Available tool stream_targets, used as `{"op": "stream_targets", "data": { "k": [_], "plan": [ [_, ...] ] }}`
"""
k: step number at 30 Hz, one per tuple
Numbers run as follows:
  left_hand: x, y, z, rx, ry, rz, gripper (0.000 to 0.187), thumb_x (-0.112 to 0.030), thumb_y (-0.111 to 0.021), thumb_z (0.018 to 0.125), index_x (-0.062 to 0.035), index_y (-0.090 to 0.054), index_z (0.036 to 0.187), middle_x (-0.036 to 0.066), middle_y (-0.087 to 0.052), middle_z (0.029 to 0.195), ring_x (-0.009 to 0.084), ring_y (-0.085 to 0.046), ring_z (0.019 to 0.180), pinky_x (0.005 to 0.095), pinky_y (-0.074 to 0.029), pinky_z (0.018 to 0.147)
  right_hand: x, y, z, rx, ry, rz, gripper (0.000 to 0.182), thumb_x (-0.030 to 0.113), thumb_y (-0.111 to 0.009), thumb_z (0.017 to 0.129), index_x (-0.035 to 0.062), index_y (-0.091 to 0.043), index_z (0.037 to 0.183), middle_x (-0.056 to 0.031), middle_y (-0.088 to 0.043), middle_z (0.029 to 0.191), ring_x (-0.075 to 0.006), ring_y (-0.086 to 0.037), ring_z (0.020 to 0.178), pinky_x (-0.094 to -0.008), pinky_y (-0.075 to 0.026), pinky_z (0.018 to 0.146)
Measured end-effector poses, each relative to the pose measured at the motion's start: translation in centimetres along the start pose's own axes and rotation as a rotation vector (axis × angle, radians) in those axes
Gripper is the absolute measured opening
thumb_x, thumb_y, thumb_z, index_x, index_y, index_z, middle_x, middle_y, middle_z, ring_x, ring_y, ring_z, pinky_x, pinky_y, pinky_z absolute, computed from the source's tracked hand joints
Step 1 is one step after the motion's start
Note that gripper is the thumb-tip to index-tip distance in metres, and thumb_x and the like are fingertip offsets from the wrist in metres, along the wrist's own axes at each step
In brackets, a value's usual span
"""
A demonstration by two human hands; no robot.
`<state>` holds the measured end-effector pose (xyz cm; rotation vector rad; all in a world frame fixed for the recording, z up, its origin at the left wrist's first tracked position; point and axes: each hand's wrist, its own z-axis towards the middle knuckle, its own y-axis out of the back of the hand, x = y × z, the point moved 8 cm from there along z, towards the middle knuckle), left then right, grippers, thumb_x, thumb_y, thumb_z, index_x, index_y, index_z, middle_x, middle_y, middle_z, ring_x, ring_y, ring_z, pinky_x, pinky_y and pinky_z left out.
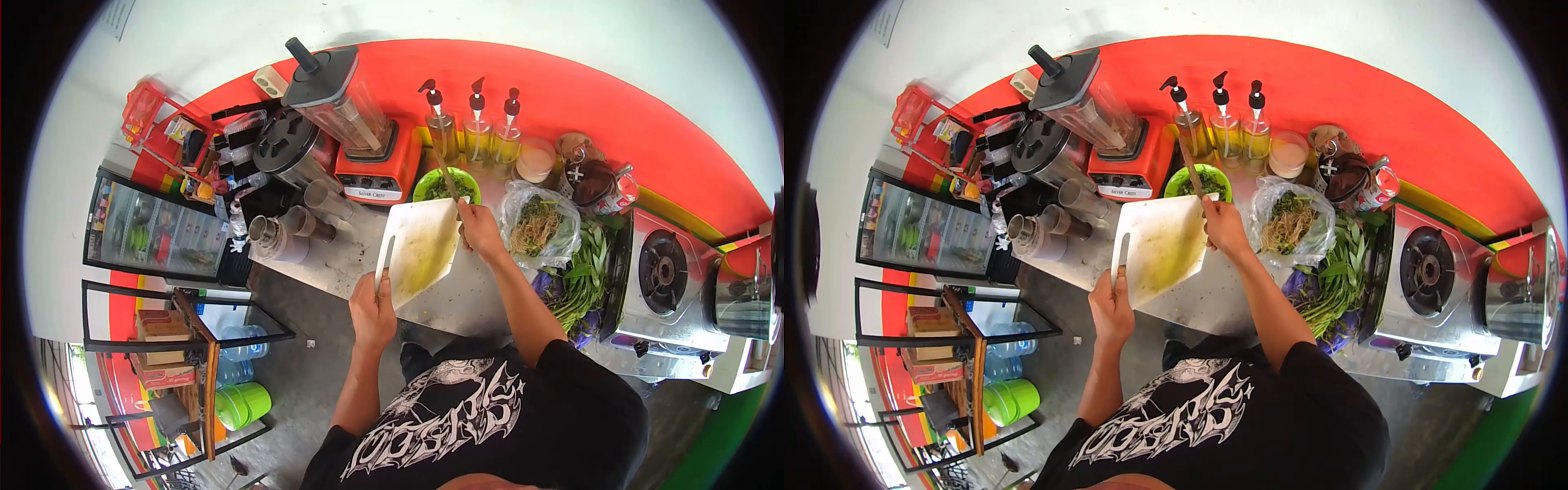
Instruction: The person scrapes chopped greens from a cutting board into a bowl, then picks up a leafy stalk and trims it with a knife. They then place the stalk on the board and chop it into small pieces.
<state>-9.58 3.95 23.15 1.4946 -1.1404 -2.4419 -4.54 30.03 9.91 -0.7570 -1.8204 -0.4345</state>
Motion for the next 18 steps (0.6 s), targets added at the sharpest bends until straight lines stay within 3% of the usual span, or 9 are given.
{"op": "stream_targets", "data": {
  "k": [9,11,18],
  "plan": [
    [1.4,-0.1,0.0,-0.071,0.068,-0.068,0.021,-0.011,-0.051,0.103,0.0050,-0.059,0.092,0.015,-0.051,0.071,0.0267,-0.048,0.060,0.0398,-0.038,0.057,-1.0,0.3,-1.9,-0.027,0.047,-0.089,0.047,0.041,-0.053,0.105,-0.0038,-0.062,0.092,-0.0001,-0.045,0.050,-0.0114,-0.043,0.033,-0.0292,-0.035,0.032],
    [1.6,-0.1,0.1,-0.087,0.057,-0.072,0.021,-0.011,-0.051,0.103,0.0049,-0.058,0.091,0.015,-0.050,0.070,0.0254,-0.046,0.058,0.0392,-0.037,0.056,-1.6,0.7,-2.5,-0.030,0.051,-0.123,0.049,0.042,-0.056,0.103,-0.0058,-0.067,0.099,-0.0044,-0.051,0.053,-0.0148,-0.052,0.037,-0.0316,-0.042,0.036],
    [1.7,-0.1,0.2,-0.118,0.089,-0.080,0.025,-0.013,-0.053,0.103,0.0036,-0.054,0.084,0.013,-0.043,0.064,0.0194,-0.038,0.054,0.0370,-0.032,0.052,-4.1,1.4,-4.3,0.003,0.009,-0.166,0.043,0.037,-0.055,0.104,-0.0042,-0.067,0.104,-0.0032,-0.050,0.052,-0.0139,-0.049,0.036,-0.0318,-0.041,0.036]
  ]
}}
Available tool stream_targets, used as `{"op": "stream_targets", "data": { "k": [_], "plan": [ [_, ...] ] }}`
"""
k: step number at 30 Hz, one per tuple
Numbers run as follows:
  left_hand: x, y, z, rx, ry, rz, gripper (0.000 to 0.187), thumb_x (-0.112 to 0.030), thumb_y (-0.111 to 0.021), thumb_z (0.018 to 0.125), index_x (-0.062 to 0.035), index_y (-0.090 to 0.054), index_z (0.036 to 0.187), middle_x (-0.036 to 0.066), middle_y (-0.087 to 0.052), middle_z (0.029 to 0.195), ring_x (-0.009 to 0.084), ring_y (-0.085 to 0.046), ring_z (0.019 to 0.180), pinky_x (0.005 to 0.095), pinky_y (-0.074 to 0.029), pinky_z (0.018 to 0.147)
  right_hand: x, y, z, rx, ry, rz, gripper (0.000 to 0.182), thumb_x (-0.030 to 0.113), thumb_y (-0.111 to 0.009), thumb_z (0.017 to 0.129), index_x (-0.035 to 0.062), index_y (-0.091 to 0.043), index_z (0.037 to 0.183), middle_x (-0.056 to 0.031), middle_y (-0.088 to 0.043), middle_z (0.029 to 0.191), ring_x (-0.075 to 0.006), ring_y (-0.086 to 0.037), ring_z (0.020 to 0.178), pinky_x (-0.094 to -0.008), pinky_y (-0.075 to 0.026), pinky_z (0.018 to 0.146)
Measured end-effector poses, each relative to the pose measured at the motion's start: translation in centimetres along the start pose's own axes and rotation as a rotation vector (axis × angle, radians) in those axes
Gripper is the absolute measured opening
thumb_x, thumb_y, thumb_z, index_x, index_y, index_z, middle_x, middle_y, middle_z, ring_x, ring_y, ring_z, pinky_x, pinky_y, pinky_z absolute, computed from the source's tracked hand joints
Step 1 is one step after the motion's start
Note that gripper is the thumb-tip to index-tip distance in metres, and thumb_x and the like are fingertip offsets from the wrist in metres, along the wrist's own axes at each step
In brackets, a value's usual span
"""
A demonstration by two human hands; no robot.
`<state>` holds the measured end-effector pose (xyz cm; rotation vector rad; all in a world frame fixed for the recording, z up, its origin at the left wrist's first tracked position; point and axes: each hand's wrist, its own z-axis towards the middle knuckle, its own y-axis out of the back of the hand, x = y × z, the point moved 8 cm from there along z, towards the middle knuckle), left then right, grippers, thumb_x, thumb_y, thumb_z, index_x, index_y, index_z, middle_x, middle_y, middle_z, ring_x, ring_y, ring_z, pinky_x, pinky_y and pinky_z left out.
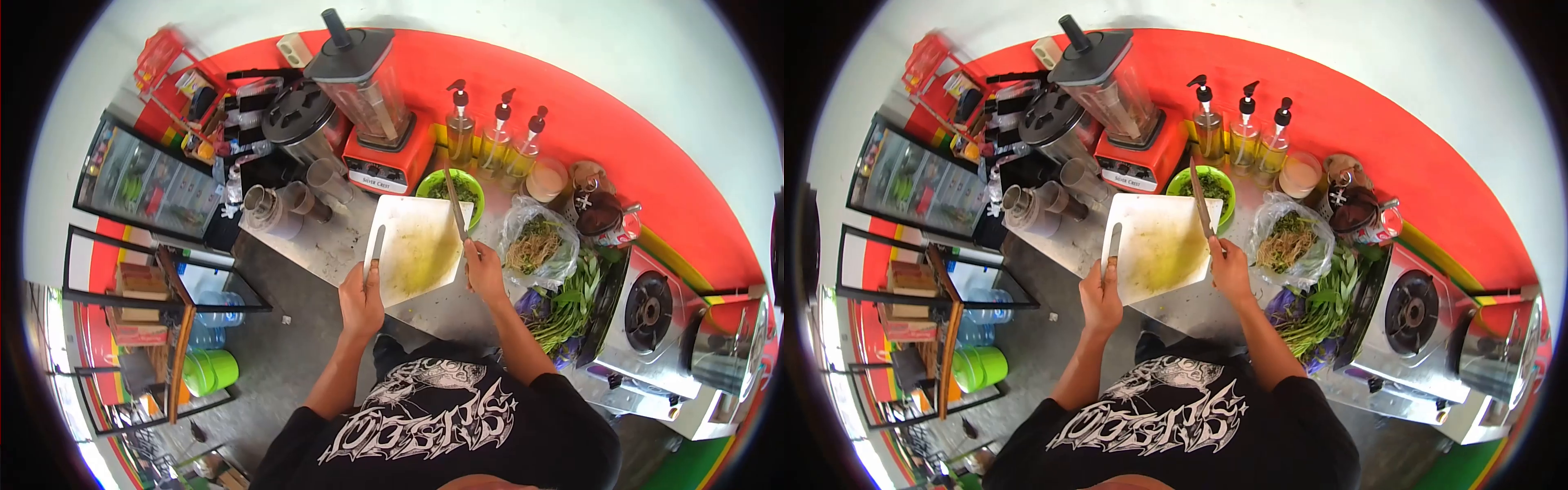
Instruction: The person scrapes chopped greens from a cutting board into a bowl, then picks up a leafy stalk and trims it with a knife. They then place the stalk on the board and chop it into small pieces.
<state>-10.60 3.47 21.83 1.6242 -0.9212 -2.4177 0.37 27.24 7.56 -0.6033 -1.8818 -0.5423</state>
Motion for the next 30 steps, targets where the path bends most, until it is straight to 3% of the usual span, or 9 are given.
{"op": "stream_targets", "data": {
  "k": [8,10,12,15,18,25,28,30],
  "plan": [
    [0.7,-0.1,-0.1,-0.010,0.082,-0.045,0.026,-0.016,-0.052,0.105,0.0021,-0.056,0.087,0.006,-0.037,0.062,0.0112,-0.034,0.057,0.0338,-0.030,0.051,-2.2,1.5,-2.5,0.070,-0.011,0.007,0.040,0.034,-0.053,0.106,0.0015,-0.058,0.084,-0.0015,-0.047,0.050,-0.0129,-0.046,0.035,-0.0309,-0.037,0.037],
    [0.7,0.0,-0.1,-0.019,0.101,-0.063,0.027,-0.018,-0.052,0.106,0.0019,-0.057,0.088,0.004,-0.035,0.061,0.0089,-0.033,0.058,0.0328,-0.029,0.051,-2.9,2.2,-2.7,0.082,0.001,-0.023,0.040,0.035,-0.054,0.106,0.0018,-0.058,0.084,-0.0010,-0.046,0.050,-0.0127,-0.046,0.035,-0.0306,-0.037,0.037],
    [1.5,0.2,-0.3,-0.017,0.179,-0.121,0.025,-0.017,-0.051,0.106,0.0029,-0.065,0.100,-0.003,-0.044,0.066,0.0067,-0.035,0.064,0.0285,-0.030,0.056,-3.3,3.0,-3.0,0.095,0.011,-0.053,0.040,0.035,-0.054,0.106,0.0020,-0.058,0.085,-0.0004,-0.045,0.050,-0.0124,-0.046,0.036,-0.0304,-0.037,0.038],
    [2.6,0.8,-0.5,-0.042,0.245,-0.153,0.025,-0.016,-0.051,0.106,0.0025,-0.066,0.101,-0.003,-0.044,0.068,0.0062,-0.035,0.065,0.0280,-0.030,0.057,-4.0,4.0,-3.7,0.146,0.011,-0.106,0.040,0.036,-0.054,0.106,0.0028,-0.059,0.084,0.0004,-0.046,0.053,-0.0103,-0.046,0.039,-0.0299,-0.037,0.039],
    [1.7,1.4,-0.2,-0.088,0.155,-0.136,0.030,-0.020,-0.051,0.107,0.0016,-0.060,0.090,-0.002,-0.036,0.063,0.0052,-0.031,0.062,0.0287,-0.026,0.052,-4.5,5.1,-3.7,0.159,-0.028,-0.101,0.040,0.037,-0.055,0.105,0.0031,-0.059,0.085,0.0007,-0.047,0.057,-0.0085,-0.045,0.043,-0.0292,-0.037,0.040],
    [0.5,1.4,-0.4,-0.066,0.106,-0.097,0.027,-0.018,-0.053,0.106,0.0020,-0.062,0.092,-0.002,-0.036,0.061,0.0054,-0.031,0.059,0.0292,-0.026,0.051,-0.6,4.2,-1.3,0.135,0.119,0.086,0.026,0.027,-0.057,0.105,0.0030,-0.061,0.095,0.0010,-0.051,0.060,-0.0065,-0.045,0.046,-0.0261,-0.037,0.045],
    [0.2,1.2,-0.6,-0.040,0.096,-0.076,0.025,-0.017,-0.054,0.106,0.0024,-0.063,0.093,0.000,-0.037,0.060,0.0053,-0.032,0.058,0.0297,-0.027,0.050,1.0,3.0,1.2,0.073,0.198,0.068,0.020,0.021,-0.059,0.103,0.0011,-0.061,0.100,-0.0025,-0.055,0.062,-0.0095,-0.048,0.049,-0.0291,-0.039,0.048],
    [0.0,1.1,-0.8,-0.031,0.103,-0.062,0.025,-0.017,-0.055,0.105,0.0028,-0.063,0.092,0.000,-0.039,0.060,0.0050,-0.033,0.058,0.0297,-0.028,0.049,3.0,2.7,2.2,-0.076,0.361,-0.135,0.021,0.017,-0.062,0.100,-0.0015,-0.064,0.107,-0.0063,-0.057,0.064,-0.0129,-0.053,0.054,-0.0327,-0.044,0.053]
  ]
}}
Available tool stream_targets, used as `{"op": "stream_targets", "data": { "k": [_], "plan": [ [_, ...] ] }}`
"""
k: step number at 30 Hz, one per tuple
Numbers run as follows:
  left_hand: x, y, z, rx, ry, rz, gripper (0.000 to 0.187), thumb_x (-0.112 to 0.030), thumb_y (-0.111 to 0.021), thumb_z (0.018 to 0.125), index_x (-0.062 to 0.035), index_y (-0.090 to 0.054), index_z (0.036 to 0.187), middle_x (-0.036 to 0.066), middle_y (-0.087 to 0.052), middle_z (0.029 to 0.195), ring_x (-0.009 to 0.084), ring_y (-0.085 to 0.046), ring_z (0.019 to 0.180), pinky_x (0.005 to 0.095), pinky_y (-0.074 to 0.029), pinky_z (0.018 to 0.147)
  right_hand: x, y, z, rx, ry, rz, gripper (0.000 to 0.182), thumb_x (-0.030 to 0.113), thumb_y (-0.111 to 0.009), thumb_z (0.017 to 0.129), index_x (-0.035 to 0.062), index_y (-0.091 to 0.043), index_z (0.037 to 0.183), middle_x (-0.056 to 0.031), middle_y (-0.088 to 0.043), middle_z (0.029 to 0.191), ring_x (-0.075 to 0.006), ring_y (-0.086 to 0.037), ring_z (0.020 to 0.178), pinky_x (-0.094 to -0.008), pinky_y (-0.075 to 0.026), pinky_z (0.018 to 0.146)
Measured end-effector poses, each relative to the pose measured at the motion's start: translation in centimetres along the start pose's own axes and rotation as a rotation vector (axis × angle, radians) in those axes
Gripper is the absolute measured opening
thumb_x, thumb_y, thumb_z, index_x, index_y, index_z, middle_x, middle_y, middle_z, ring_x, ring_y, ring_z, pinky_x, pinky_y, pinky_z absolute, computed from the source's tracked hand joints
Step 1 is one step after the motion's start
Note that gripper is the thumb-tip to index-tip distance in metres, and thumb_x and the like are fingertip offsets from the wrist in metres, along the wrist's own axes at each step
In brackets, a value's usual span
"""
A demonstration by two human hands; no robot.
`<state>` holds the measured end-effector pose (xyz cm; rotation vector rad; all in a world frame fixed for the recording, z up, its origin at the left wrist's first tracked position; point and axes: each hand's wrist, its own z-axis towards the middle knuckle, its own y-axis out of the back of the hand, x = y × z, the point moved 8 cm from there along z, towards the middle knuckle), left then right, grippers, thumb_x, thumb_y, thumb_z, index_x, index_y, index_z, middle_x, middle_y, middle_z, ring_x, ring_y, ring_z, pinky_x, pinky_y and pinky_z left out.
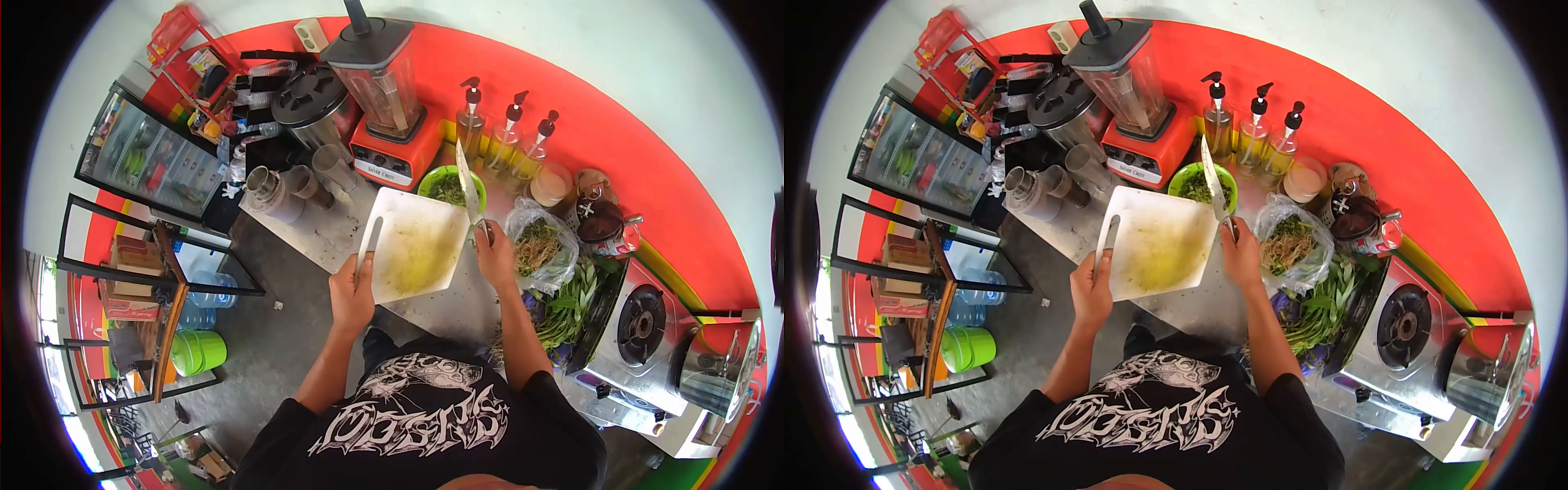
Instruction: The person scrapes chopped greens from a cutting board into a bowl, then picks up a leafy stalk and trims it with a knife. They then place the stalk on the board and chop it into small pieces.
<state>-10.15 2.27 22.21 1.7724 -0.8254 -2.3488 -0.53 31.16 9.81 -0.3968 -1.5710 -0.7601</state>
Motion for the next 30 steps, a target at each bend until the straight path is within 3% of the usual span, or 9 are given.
{"op": "stream_targets", "data": {
  "k": [4,9,15,25,27,30],
  "plan": [
    [-0.6,-0.1,-0.1,0.013,0.010,-0.002,0.023,-0.016,-0.056,0.104,0.0032,-0.064,0.094,0.002,-0.040,0.060,0.0055,-0.034,0.058,0.0299,-0.029,0.050,2.0,-1.4,1.1,-0.089,0.025,-0.117,0.029,0.016,-0.066,0.096,-0.0043,-0.066,0.116,-0.0046,-0.058,0.067,-0.0097,-0.051,0.059,-0.0318,-0.044,0.056],
    [-0.9,-0.5,-0.3,0.018,-0.031,-0.005,0.022,-0.015,-0.058,0.102,0.0044,-0.066,0.099,0.008,-0.045,0.062,0.0093,-0.039,0.058,0.0316,-0.033,0.052,2.8,-2.5,0.9,-0.212,0.297,-0.182,0.038,0.006,-0.069,0.087,-0.0032,-0.067,0.124,-0.0166,-0.065,0.078,-0.0252,-0.061,0.064,-0.0380,-0.049,0.064],
    [-1.4,-0.8,-0.5,-0.016,-0.107,0.023,0.021,-0.015,-0.058,0.101,0.0044,-0.067,0.098,0.008,-0.046,0.064,0.0103,-0.040,0.058,0.0322,-0.034,0.053,3.6,-1.8,-0.1,-0.154,0.238,-0.256,0.042,0.002,-0.068,0.083,-0.0050,-0.066,0.124,-0.0233,-0.066,0.085,-0.0388,-0.067,0.076,-0.0441,-0.053,0.071],
    [-2.4,0.4,0.2,-0.089,0.003,-0.084,0.023,-0.014,-0.058,0.103,0.0041,-0.064,0.090,0.000,-0.038,0.061,0.0057,-0.033,0.059,0.0290,-0.029,0.051,0.5,-0.4,-6.0,-0.018,0.243,-0.348,0.045,0.002,-0.067,0.082,-0.0055,-0.064,0.126,-0.0227,-0.064,0.082,-0.0388,-0.063,0.070,-0.0451,-0.050,0.065],
    [-2.1,0.7,0.3,-0.120,0.007,-0.093,0.025,-0.016,-0.059,0.103,0.0041,-0.063,0.088,-0.001,-0.037,0.061,0.0051,-0.032,0.060,0.0286,-0.028,0.051,0.2,0.1,-7.0,-0.003,0.273,-0.414,0.042,0.004,-0.068,0.086,-0.0052,-0.064,0.127,-0.0202,-0.063,0.079,-0.0302,-0.061,0.065,-0.0393,-0.048,0.062],
    [-0.8,1.0,0.6,-0.100,0.050,-0.109,0.026,-0.018,-0.060,0.103,0.0040,-0.063,0.089,-0.002,-0.037,0.061,0.0050,-0.032,0.060,0.0284,-0.027,0.051,0.2,1.3,-7.9,0.047,0.248,-0.387,0.042,0.002,-0.067,0.086,-0.0055,-0.064,0.127,-0.0201,-0.063,0.079,-0.0298,-0.061,0.065,-0.0394,-0.048,0.062]
  ]
}}
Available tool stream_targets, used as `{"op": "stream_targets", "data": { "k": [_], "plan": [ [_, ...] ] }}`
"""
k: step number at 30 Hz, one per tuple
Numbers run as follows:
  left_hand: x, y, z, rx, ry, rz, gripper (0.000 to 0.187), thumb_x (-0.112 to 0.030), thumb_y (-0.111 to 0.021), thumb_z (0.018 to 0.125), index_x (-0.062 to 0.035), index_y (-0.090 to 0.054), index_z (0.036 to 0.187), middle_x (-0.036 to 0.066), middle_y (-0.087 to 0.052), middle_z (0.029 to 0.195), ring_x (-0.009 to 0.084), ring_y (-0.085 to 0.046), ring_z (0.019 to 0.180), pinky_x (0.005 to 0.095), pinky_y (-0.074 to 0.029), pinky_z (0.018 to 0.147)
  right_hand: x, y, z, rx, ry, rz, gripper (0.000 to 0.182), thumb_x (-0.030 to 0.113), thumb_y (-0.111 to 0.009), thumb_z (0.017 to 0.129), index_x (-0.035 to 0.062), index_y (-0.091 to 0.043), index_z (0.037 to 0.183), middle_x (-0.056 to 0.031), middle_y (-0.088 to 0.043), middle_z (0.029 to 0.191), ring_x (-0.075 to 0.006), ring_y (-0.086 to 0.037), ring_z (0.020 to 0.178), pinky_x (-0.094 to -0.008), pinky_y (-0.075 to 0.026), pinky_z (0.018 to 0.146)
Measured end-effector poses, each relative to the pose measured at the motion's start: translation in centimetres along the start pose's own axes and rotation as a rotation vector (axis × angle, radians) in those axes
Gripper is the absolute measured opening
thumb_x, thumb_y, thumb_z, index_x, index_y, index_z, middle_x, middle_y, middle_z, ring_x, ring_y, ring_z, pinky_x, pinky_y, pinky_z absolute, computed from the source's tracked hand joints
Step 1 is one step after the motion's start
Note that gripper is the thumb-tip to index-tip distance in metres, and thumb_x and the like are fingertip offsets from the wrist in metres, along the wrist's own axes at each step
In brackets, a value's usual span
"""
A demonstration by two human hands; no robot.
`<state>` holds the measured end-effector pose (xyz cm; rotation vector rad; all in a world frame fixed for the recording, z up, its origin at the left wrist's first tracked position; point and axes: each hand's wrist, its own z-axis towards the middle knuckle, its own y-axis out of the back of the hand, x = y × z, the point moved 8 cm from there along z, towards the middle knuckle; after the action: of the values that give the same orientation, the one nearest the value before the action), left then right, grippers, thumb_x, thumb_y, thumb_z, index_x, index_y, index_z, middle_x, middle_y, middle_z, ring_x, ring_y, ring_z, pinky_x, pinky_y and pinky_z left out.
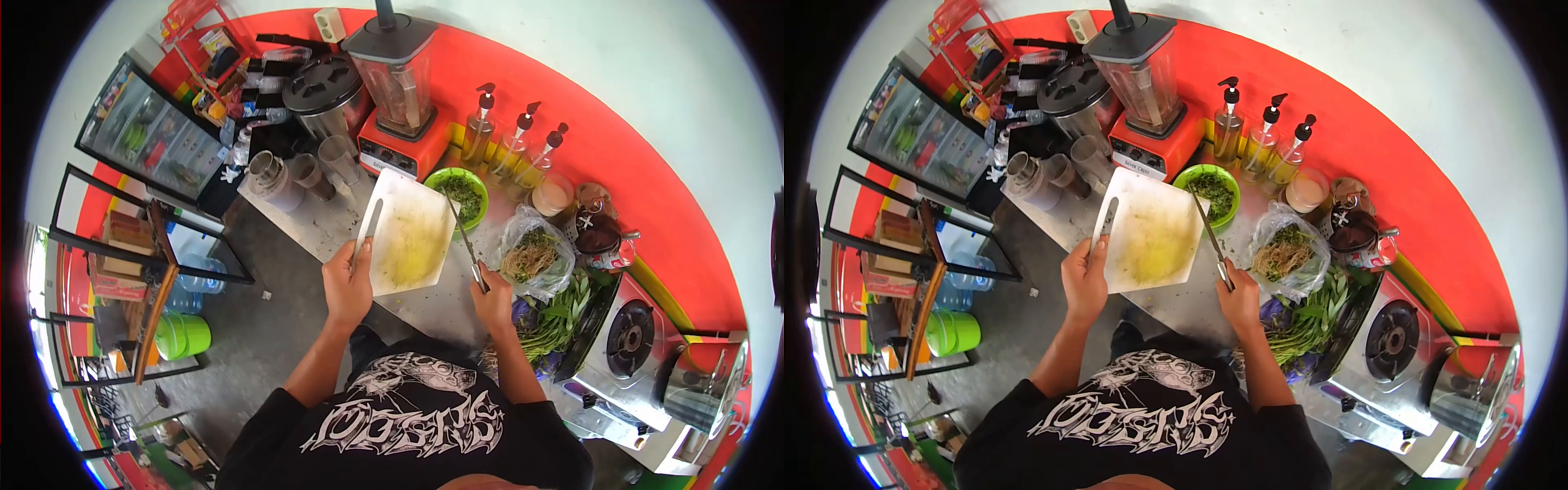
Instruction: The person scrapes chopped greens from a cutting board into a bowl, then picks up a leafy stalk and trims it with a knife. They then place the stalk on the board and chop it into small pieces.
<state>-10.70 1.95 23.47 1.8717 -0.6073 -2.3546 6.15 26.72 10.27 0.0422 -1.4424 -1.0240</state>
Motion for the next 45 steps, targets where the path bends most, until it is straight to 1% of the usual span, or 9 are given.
{"op": "stream_targets", "data": {
  "k": [5,10,13,16,18,23,29,37,45],
  "plan": [
    [-0.7,0.8,0.3,0.014,0.026,0.002,0.026,-0.018,-0.061,0.103,0.0046,-0.065,0.092,-0.001,-0.037,0.061,0.0054,-0.032,0.060,0.0286,-0.028,0.051,0.7,2.3,-0.1,-0.032,0.045,-0.006,0.040,0.003,-0.068,0.088,-0.0057,-0.064,0.126,-0.0211,-0.065,0.083,-0.0288,-0.062,0.067,-0.0388,-0.049,0.064],
    [-2.2,0.8,0.1,0.028,-0.130,0.112,0.020,-0.014,-0.061,0.100,0.0046,-0.068,0.097,0.013,-0.052,0.065,0.0198,-0.047,0.058,0.0357,-0.038,0.057,4.2,4.0,1.8,0.011,0.068,0.019,0.037,0.005,-0.068,0.091,-0.0060,-0.064,0.126,-0.0246,-0.068,0.091,-0.0293,-0.067,0.074,-0.0385,-0.051,0.069],
    [-2.5,1.0,0.0,0.026,-0.161,0.138,0.019,-0.014,-0.062,0.098,0.0042,-0.069,0.098,0.017,-0.057,0.069,0.0271,-0.053,0.061,0.0386,-0.040,0.059,5.1,4.2,3.2,0.036,0.112,0.087,0.036,0.004,-0.066,0.090,-0.0044,-0.064,0.125,-0.0257,-0.066,0.090,-0.0389,-0.064,0.075,-0.0418,-0.050,0.069],
    [-1.9,1.3,-0.1,0.030,-0.148,0.128,0.019,-0.014,-0.063,0.098,0.0038,-0.070,0.098,0.017,-0.058,0.070,0.0281,-0.054,0.062,0.0391,-0.041,0.059,2.1,3.4,4.0,0.185,-0.019,-0.031,0.034,0.006,-0.067,0.092,-0.0055,-0.064,0.124,-0.0249,-0.070,0.095,-0.0314,-0.069,0.079,-0.0377,-0.052,0.073],
    [-1.8,1.6,-0.3,0.017,-0.146,0.090,0.019,-0.014,-0.063,0.097,0.0037,-0.070,0.099,0.017,-0.058,0.070,0.0281,-0.054,0.062,0.0390,-0.041,0.059,2.2,3.8,4.3,0.113,0.084,-0.141,0.034,0.006,-0.066,0.091,-0.0042,-0.065,0.123,-0.0255,-0.067,0.090,-0.0409,-0.066,0.080,-0.0433,-0.051,0.073],
    [-0.2,2.6,-0.4,0.023,-0.105,0.035,0.019,-0.014,-0.063,0.098,0.0032,-0.071,0.101,0.017,-0.059,0.071,0.0281,-0.055,0.063,0.0383,-0.041,0.058,3.3,3.3,3.2,0.059,-0.080,-0.054,0.033,0.006,-0.066,0.091,-0.0048,-0.066,0.122,-0.0262,-0.070,0.099,-0.0433,-0.068,0.090,-0.0438,-0.053,0.080],
    [1.8,2.5,0.5,0.139,-0.001,-0.022,0.019,-0.014,-0.063,0.098,0.0032,-0.070,0.101,0.016,-0.058,0.070,0.0219,-0.049,0.060,0.0363,-0.040,0.057,3.4,3.3,0.8,-0.008,-0.043,-0.209,0.033,0.006,-0.069,0.089,-0.0054,-0.067,0.121,-0.0255,-0.072,0.105,-0.0362,-0.072,0.094,-0.0393,-0.054,0.085],
    [4.9,-0.2,2.1,0.367,0.020,-0.183,0.024,-0.018,-0.059,0.104,0.0033,-0.070,0.101,-0.007,-0.040,0.066,0.0027,-0.030,0.062,0.0270,-0.023,0.053,4.2,3.1,-5.9,-0.137,-0.340,-0.128,0.037,0.011,-0.071,0.089,-0.0048,-0.066,0.122,-0.0266,-0.070,0.109,-0.0403,-0.069,0.096,-0.0405,-0.053,0.085],
    [9.6,-2.1,2.2,0.562,0.045,-0.233,0.027,-0.018,-0.055,0.106,0.0053,-0.069,0.101,-0.006,-0.042,0.068,0.0027,-0.033,0.063,0.0261,-0.024,0.054,4.5,-2.3,-12.9,-0.215,-0.534,-0.095,0.040,0.012,-0.069,0.090,-0.0041,-0.062,0.125,-0.0252,-0.068,0.109,-0.0413,-0.066,0.095,-0.0436,-0.051,0.084]
  ]
}}
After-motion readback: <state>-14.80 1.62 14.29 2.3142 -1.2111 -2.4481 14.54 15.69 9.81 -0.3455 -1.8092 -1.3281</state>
